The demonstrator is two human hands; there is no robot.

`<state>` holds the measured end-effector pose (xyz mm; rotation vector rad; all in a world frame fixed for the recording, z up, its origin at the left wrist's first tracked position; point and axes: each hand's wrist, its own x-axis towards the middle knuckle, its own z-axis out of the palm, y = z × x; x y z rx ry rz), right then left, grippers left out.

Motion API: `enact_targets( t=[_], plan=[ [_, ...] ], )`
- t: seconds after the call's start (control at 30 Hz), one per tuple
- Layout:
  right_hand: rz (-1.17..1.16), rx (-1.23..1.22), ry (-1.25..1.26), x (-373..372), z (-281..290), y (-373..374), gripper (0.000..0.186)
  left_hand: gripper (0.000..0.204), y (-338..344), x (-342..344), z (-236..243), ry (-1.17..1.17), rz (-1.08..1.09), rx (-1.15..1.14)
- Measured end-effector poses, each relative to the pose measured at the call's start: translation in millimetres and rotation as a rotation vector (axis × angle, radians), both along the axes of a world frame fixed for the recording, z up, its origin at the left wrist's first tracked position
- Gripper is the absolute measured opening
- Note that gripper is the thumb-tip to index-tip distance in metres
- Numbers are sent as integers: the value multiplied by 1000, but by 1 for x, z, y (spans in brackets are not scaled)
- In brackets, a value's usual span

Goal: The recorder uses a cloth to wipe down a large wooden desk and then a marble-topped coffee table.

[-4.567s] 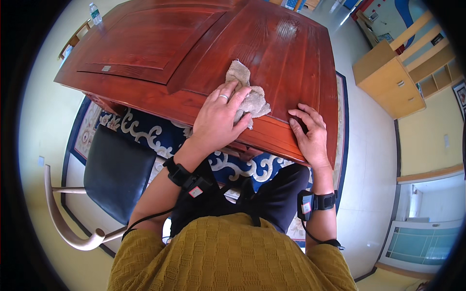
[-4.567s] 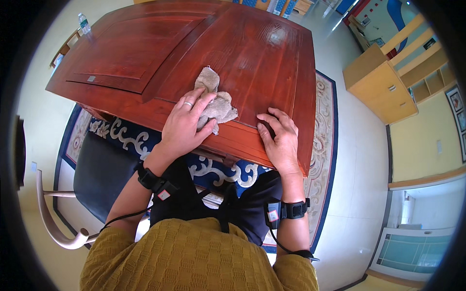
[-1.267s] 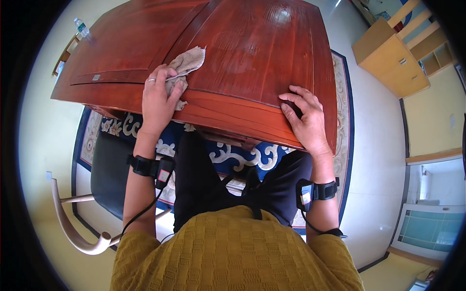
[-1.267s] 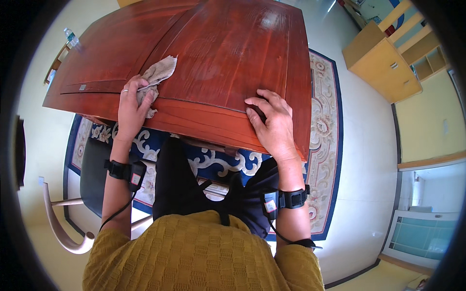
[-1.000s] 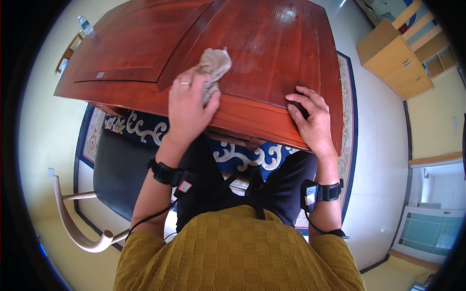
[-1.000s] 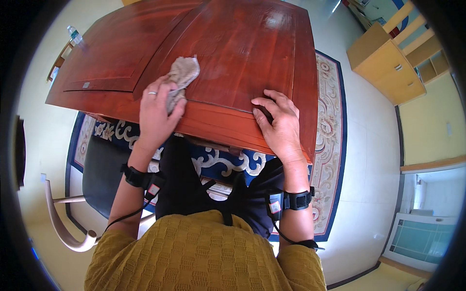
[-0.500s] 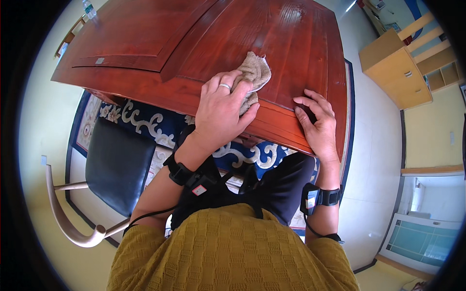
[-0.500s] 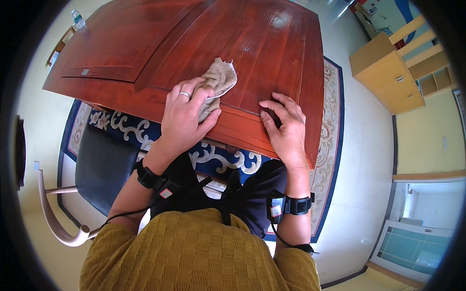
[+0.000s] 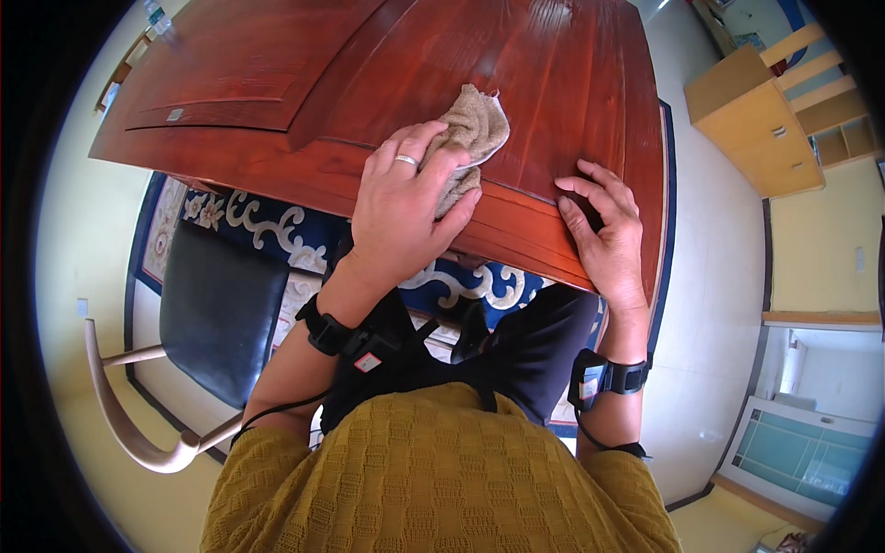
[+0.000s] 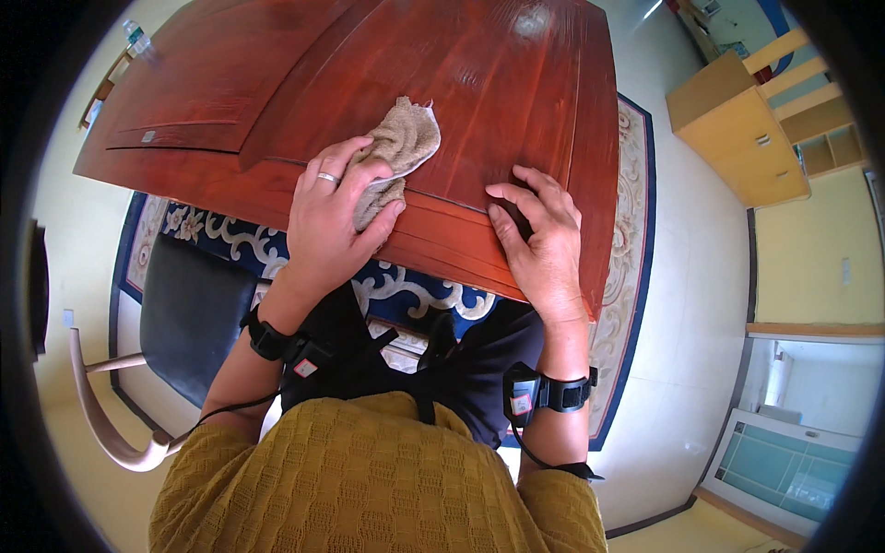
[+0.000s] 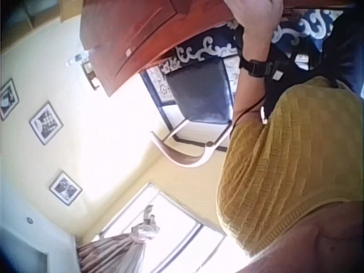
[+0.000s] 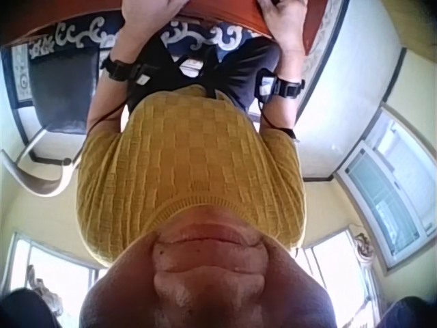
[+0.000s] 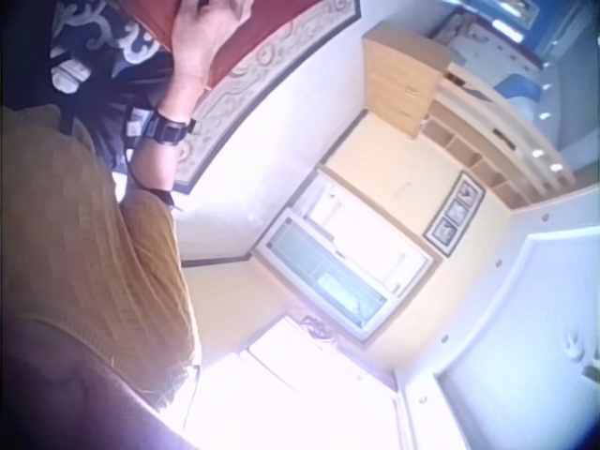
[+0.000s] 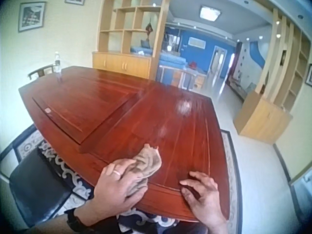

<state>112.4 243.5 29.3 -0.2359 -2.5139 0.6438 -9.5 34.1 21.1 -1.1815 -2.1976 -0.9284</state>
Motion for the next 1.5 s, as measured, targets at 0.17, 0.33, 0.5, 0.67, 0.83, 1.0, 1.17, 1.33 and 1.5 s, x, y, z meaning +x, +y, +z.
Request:
enact_targets(
  t=[0.17,0.33,0.5,0.67,0.83,1.0,1.17,1.33,1.5],
  plan=[
    [-3,-29,-5,1,4,-3,23,34,1,2,2,-1,21,-21],
    [-5,-37,-16,1,5,-5,23,35,2,1,1,26,35,-47],
    [-15,-30,-31,1,5,-5,23,35,2,4,5,18,50,-46],
    [-1,-6,-14,1,5,-6,23,34,1,3,4,15,47,-57],
    [-1,25,0,0,3,-5,23,31,2,4,4,25,1,-74],
    [0,9,19,-1,-3,0,21,26,15,32,6,-62,-367,-78],
    [28,-5,49,-1,-7,4,20,25,-3,-1,13,122,-165,-189],
    [19,34,51,-4,-8,2,20,27,-40,-47,8,172,180,-175],
    [11,42,29,-3,-8,6,20,33,-12,6,15,65,-133,-174]
  ],
)
